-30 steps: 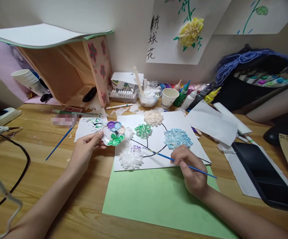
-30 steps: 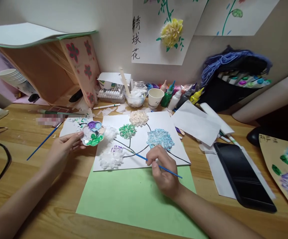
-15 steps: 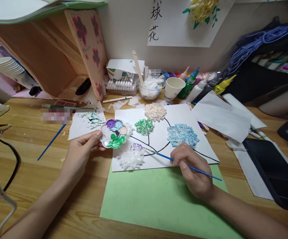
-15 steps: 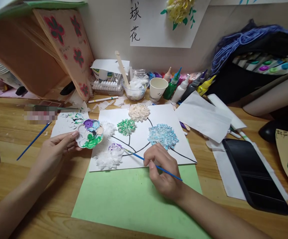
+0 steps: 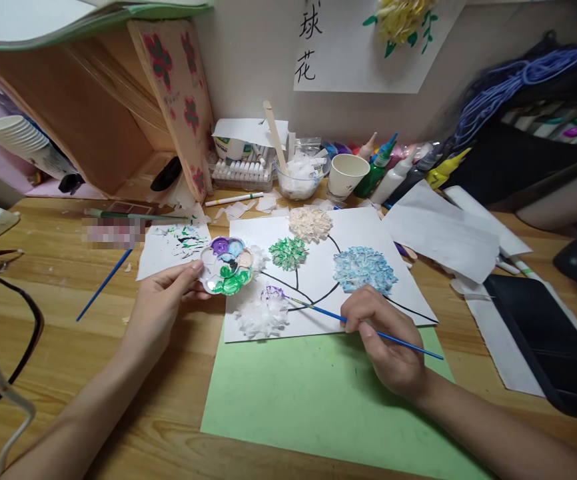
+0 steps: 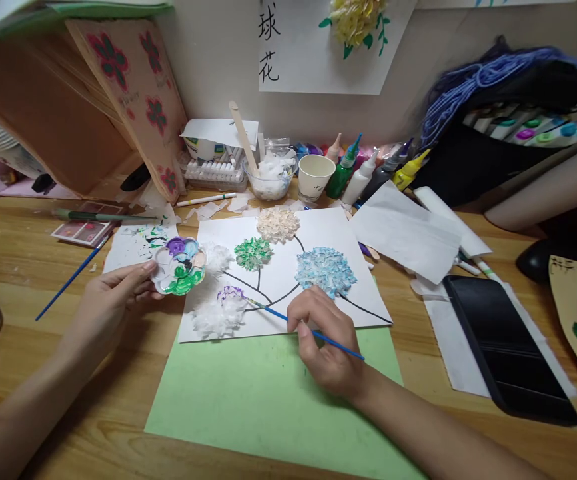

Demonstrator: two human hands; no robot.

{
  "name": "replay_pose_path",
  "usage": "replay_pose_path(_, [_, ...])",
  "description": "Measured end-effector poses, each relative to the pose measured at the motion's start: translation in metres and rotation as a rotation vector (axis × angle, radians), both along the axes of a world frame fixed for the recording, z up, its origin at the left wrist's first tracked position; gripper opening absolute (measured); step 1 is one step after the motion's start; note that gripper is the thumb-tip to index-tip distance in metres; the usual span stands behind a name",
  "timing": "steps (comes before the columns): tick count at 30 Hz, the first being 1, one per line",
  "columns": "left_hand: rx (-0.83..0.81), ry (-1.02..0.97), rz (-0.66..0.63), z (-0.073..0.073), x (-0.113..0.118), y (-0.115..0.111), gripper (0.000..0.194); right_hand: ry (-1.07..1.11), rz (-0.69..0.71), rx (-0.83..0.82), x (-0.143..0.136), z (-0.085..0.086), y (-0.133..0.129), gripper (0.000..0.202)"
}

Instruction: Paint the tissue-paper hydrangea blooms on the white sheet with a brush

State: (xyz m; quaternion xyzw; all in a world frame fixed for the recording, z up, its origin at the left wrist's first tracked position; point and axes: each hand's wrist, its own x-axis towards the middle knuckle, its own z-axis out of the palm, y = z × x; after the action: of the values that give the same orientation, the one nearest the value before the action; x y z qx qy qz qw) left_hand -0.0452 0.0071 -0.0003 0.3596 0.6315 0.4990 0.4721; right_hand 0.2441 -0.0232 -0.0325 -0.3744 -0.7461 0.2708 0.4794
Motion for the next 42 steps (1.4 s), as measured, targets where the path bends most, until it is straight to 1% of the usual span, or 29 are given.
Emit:
replay_pose_path(3, [0.001, 0.000, 0.001, -0.001, -0.001, 0.000, 0.026, 0.048, -0.006, 0.034, 0.001, 0.000, -0.001, 0.017])
replay_pose_path(6, [0.005, -0.010, 0.012, 0.000, -0.002, -0.001, 0.026, 0.099, -0.046, 0.038, -0.001, -0.001, -0.001, 0.016])
replay_pose_path(8, [0.002, -0.017, 0.023, 0.002, -0.002, -0.001, 0.026, 0.119, -0.065, 0.009, -0.006, 0.000, 0.001, 0.015])
replay_pose_path(13, [0.020, -0.017, 0.044, 0.006, 0.000, 0.000, 0.027, 0.186, -0.060, -0.099, -0.024, -0.002, 0.008, 0.018])
replay_pose_path(17, [0.021, -0.012, 0.030, 0.007, 0.000, -0.001, 0.028, 0.221, -0.114, -0.100, -0.029, -0.006, 0.011, 0.021])
replay_pose_path(20, [0.015, -0.020, 0.041, 0.008, 0.001, -0.002, 0.027, 0.177, -0.117, -0.079, -0.027, -0.008, 0.010, 0.022])
replay_pose_path(25, [0.018, -0.015, 0.033, 0.008, 0.001, -0.002, 0.026, 0.065, -0.075, -0.049, -0.024, -0.009, 0.007, 0.021])
replay_pose_path(34, [0.007, -0.003, 0.024, 0.009, 0.003, -0.003, 0.025, 0.013, -0.038, -0.069, -0.024, -0.006, 0.007, 0.021])
replay_pose_path(38, [-0.002, 0.000, 0.036, 0.010, 0.004, -0.003, 0.027, 0.012, -0.018, -0.052, -0.024, -0.005, 0.006, 0.021])
replay_pose_path(42, [0.002, 0.001, 0.042, 0.009, 0.004, -0.003, 0.028, 0.031, -0.033, -0.043, -0.023, -0.006, 0.006, 0.021])
